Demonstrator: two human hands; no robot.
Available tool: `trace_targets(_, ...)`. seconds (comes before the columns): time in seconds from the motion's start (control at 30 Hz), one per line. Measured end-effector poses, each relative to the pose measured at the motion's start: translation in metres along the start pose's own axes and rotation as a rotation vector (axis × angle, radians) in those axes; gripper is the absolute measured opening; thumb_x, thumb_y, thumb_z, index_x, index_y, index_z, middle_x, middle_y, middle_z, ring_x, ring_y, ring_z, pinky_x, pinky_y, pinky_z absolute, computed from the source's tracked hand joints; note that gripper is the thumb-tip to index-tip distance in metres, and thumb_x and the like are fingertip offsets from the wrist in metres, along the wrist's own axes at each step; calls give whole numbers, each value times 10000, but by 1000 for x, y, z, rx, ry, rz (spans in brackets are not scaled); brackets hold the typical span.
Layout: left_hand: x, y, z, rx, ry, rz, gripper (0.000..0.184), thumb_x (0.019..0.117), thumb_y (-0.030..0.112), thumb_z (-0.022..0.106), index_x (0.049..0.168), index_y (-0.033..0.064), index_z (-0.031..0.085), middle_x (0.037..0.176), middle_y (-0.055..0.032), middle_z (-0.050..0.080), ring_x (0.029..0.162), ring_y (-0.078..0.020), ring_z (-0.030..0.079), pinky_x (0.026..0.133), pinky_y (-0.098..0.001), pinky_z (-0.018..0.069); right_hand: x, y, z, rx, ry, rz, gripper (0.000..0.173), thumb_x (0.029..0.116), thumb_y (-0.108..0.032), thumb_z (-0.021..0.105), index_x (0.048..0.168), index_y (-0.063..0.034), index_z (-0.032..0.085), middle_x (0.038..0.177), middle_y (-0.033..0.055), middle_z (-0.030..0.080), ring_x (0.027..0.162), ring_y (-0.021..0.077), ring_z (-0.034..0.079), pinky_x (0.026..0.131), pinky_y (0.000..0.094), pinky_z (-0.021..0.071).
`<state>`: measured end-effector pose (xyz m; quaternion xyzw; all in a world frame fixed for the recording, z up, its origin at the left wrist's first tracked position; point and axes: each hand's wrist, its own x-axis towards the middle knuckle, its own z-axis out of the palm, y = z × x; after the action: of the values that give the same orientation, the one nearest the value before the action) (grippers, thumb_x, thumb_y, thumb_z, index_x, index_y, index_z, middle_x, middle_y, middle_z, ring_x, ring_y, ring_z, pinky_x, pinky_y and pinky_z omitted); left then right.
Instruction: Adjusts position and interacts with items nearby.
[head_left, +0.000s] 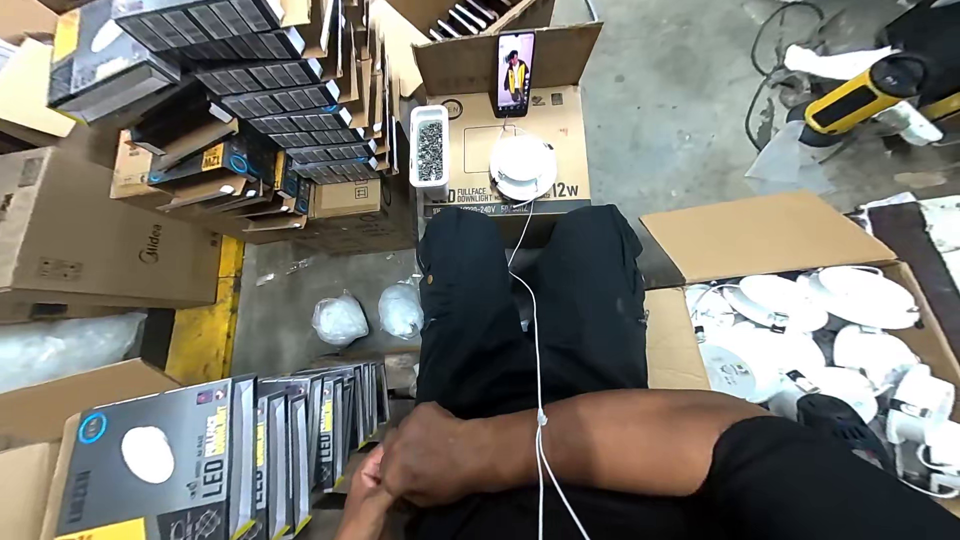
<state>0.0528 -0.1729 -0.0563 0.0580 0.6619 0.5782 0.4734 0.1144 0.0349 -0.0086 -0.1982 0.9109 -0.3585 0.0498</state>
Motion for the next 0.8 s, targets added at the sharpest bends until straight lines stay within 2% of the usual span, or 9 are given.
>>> trace_targets(0.1,-1,21,12,272,-43,60,445,744,-90,722,1159,43,633,978,54,744,912,-25,702,852,-254,599,1,-1,-4,-5,-41,8,173,892,-166,712,785,-34,678,779,148,650,712,344,660,513,519,467)
trace_targets(0.23,-3,28,21,490,29,147,369,758,9,771,1111,-4,660,959,24,740,897,14,691,848,-217,592,2,-3,-10,-19,-80,22,153,897,-128,698,790,-23,669,785,151,654,719,342,664,525,516,477)
trace_targets(0.33,-2,8,35,552,237,202,447,769,133,740,1147,-80,633,1055,-89,697,1012,-37,645,945,-236,522,1,-3,-12,-32,-88,10,209,885,-144,715,742,-13,638,756,154,637,694,340,654,509,511,464)
trace_targets(0.4,3,-8,37,533,292,298,475,853,172,656,1222,-120,592,1170,-162,667,1132,-115,621,1024,-276,486,2,-2,-9,-32,-40,-23,312,893,-224,724,685,-26,603,708,138,620,668,325,650,492,501,452)
trace_targets(0.53,44,-29,26,413,237,602,301,979,116,499,1074,-156,588,1123,-238,660,1119,-207,630,996,-315,492,7,-19,-9,34,20,-37,281,929,-276,700,772,-43,693,733,118,667,688,305,667,579,512,487)
trace_targets(0.6,51,7,47,411,302,328,207,944,-7,534,1022,-185,605,994,-213,686,960,-115,634,901,-233,489,12,-38,-14,75,-120,-27,359,971,-344,664,857,-6,705,793,154,681,712,333,680,584,535,500)
trace_targets(0.67,44,57,62,548,218,27,226,980,-52,522,1101,-220,613,1139,-260,670,1085,-155,613,994,-224,446,13,-38,-23,46,-192,-20,330,975,-331,659,877,-20,706,798,148,676,713,331,671,577,532,480)
trace_targets(0.73,38,46,36,748,24,264,278,952,41,540,1135,-117,678,1226,-234,658,1214,-240,600,1081,-337,451,3,-22,-32,84,-182,4,215,930,-225,700,868,-19,702,796,151,677,721,347,669,592,559,491)
trace_targets(0.8,52,17,14,878,-1,623,261,945,223,581,1047,44,741,1134,-113,702,1138,-186,642,1020,-332,514,-11,-6,-40,238,-262,90,225,997,-230,630,970,-15,690,949,177,696,863,379,685,691,613,512)
